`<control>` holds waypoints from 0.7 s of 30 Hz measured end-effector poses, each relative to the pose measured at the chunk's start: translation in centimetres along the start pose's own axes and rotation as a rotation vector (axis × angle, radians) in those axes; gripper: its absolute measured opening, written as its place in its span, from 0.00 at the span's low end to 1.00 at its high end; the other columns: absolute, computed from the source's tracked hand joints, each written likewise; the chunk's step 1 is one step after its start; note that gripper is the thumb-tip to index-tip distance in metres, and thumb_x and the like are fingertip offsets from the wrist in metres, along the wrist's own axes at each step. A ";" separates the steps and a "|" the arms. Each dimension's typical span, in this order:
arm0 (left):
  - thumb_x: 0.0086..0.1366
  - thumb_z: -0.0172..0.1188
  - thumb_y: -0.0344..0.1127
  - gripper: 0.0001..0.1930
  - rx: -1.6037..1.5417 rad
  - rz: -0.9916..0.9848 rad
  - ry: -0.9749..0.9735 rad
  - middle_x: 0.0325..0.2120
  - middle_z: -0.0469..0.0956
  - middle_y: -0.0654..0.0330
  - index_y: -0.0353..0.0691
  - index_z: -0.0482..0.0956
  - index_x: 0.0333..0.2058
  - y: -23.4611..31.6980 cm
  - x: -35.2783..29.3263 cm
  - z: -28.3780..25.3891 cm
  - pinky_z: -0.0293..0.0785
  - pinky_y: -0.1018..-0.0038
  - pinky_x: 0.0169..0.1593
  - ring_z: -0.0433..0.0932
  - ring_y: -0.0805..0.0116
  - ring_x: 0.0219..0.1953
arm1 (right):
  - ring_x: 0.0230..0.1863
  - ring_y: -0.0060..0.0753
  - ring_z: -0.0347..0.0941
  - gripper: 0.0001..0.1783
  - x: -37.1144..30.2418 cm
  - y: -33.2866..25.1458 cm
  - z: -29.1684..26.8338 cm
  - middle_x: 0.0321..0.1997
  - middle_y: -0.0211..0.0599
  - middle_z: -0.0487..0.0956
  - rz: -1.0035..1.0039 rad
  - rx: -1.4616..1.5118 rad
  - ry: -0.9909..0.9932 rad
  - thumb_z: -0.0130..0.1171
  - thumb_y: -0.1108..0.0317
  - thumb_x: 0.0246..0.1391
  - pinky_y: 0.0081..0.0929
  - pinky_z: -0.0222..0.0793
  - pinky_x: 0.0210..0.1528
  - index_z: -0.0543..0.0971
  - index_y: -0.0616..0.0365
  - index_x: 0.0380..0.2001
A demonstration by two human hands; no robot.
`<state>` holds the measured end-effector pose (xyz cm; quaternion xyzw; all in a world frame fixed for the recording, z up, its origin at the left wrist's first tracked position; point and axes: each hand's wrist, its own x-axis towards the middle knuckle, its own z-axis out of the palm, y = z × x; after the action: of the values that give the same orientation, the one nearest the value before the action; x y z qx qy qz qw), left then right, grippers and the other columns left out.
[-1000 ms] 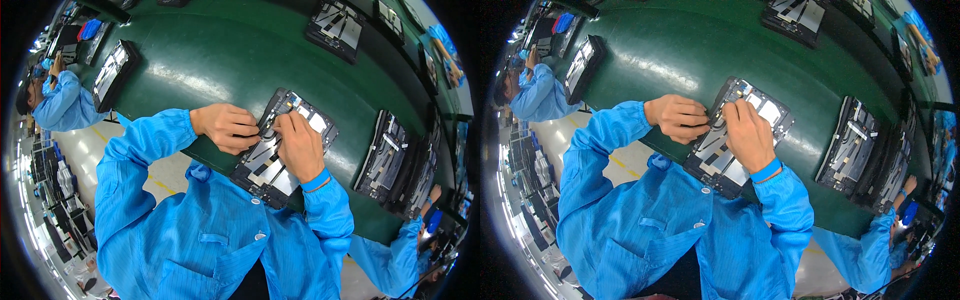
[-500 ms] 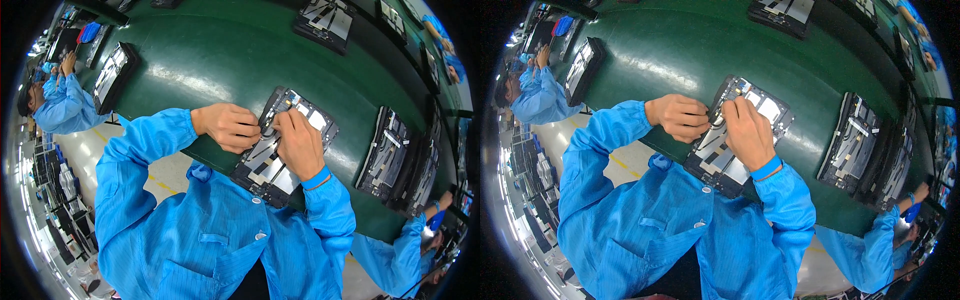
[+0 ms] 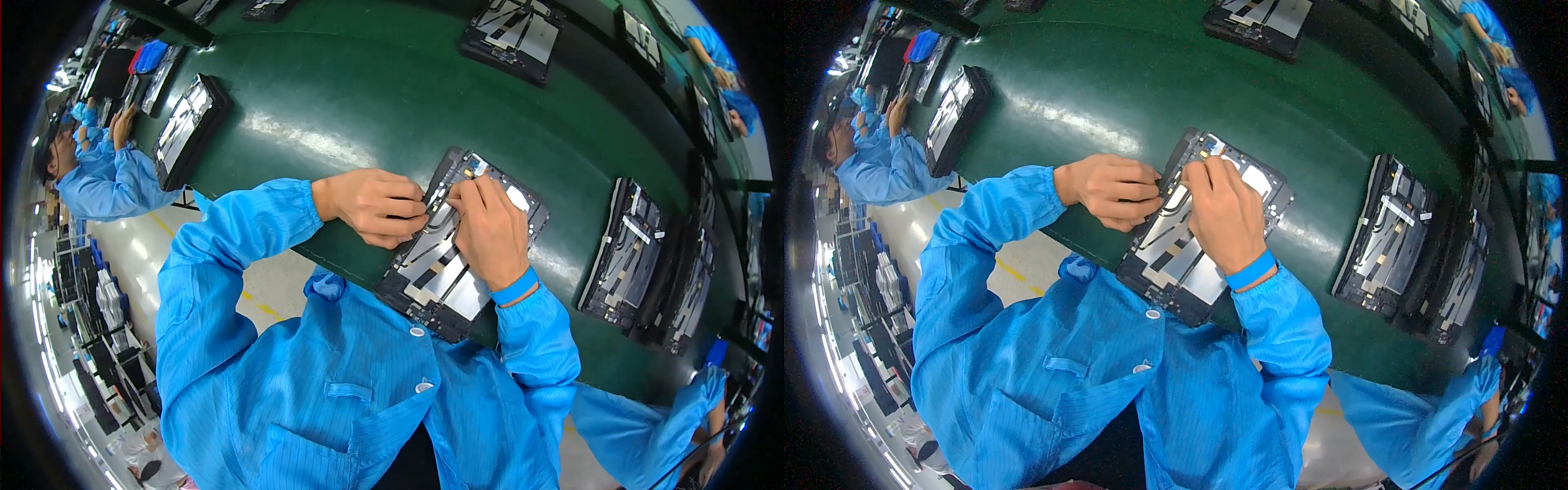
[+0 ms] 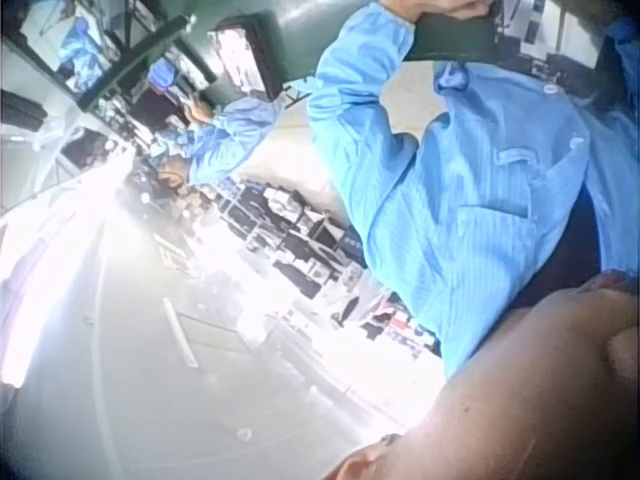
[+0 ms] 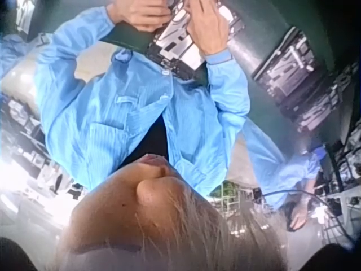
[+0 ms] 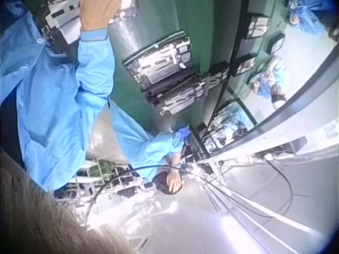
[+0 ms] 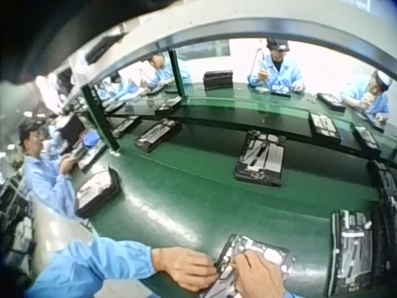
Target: The person assembles tablet devices on an assembly line by connecting ribbon cables and wires inside tablet chassis, placing the assembled units onto the upper shelf, and picking up new units from the line.
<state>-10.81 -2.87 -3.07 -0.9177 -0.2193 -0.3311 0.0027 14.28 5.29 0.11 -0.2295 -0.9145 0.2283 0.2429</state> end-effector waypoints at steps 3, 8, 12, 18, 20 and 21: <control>0.63 0.66 0.33 0.14 -0.005 0.020 -0.004 0.39 0.84 0.48 0.28 0.88 0.42 -0.1 0.2 -0.3 0.89 0.59 0.50 0.85 0.51 0.39 | 0.42 0.46 0.80 0.09 0.0 0.1 0.0 0.37 0.38 0.75 0.000 -0.002 0.003 0.68 0.78 0.57 0.43 0.79 0.36 0.78 0.56 0.39; 0.61 0.70 0.34 0.14 0.003 0.008 -0.014 0.37 0.83 0.52 0.31 0.88 0.42 0.0 0.5 -0.4 0.87 0.62 0.46 0.84 0.54 0.39 | 0.41 0.46 0.80 0.09 -0.1 0.1 0.1 0.37 0.38 0.75 -0.003 -0.004 0.003 0.67 0.77 0.59 0.44 0.79 0.35 0.78 0.56 0.39; 0.62 0.70 0.34 0.14 0.002 0.015 -0.009 0.37 0.83 0.52 0.31 0.88 0.43 -0.2 0.6 -0.4 0.87 0.62 0.46 0.84 0.54 0.39 | 0.41 0.47 0.80 0.09 -0.1 0.1 0.1 0.38 0.39 0.76 -0.009 0.002 0.005 0.68 0.77 0.58 0.44 0.79 0.36 0.77 0.57 0.39; 0.61 0.71 0.34 0.15 -0.014 0.027 -0.010 0.38 0.83 0.51 0.30 0.88 0.43 -0.3 0.4 -0.2 0.87 0.62 0.45 0.84 0.53 0.40 | 0.41 0.47 0.81 0.11 -0.1 0.3 0.2 0.38 0.39 0.76 -0.019 0.011 0.011 0.68 0.78 0.56 0.43 0.79 0.36 0.77 0.57 0.39; 0.61 0.71 0.34 0.15 -0.011 0.018 -0.015 0.38 0.83 0.51 0.30 0.88 0.43 -0.3 0.4 -0.3 0.87 0.62 0.44 0.84 0.53 0.40 | 0.41 0.47 0.80 0.11 -0.1 0.3 0.2 0.38 0.39 0.75 -0.018 0.008 0.010 0.68 0.79 0.55 0.43 0.79 0.36 0.77 0.57 0.39; 0.61 0.71 0.34 0.15 -0.007 0.008 -0.020 0.38 0.83 0.51 0.30 0.88 0.44 -0.3 0.5 -0.4 0.87 0.63 0.44 0.84 0.53 0.40 | 0.41 0.47 0.81 0.11 -0.1 0.3 0.2 0.38 0.39 0.76 -0.008 0.009 0.004 0.69 0.78 0.56 0.43 0.80 0.37 0.78 0.56 0.39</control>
<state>-10.84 -2.47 -2.53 -0.9219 -0.2145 -0.3227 -0.0014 14.35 5.40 -0.22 -0.2253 -0.9138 0.2311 0.2467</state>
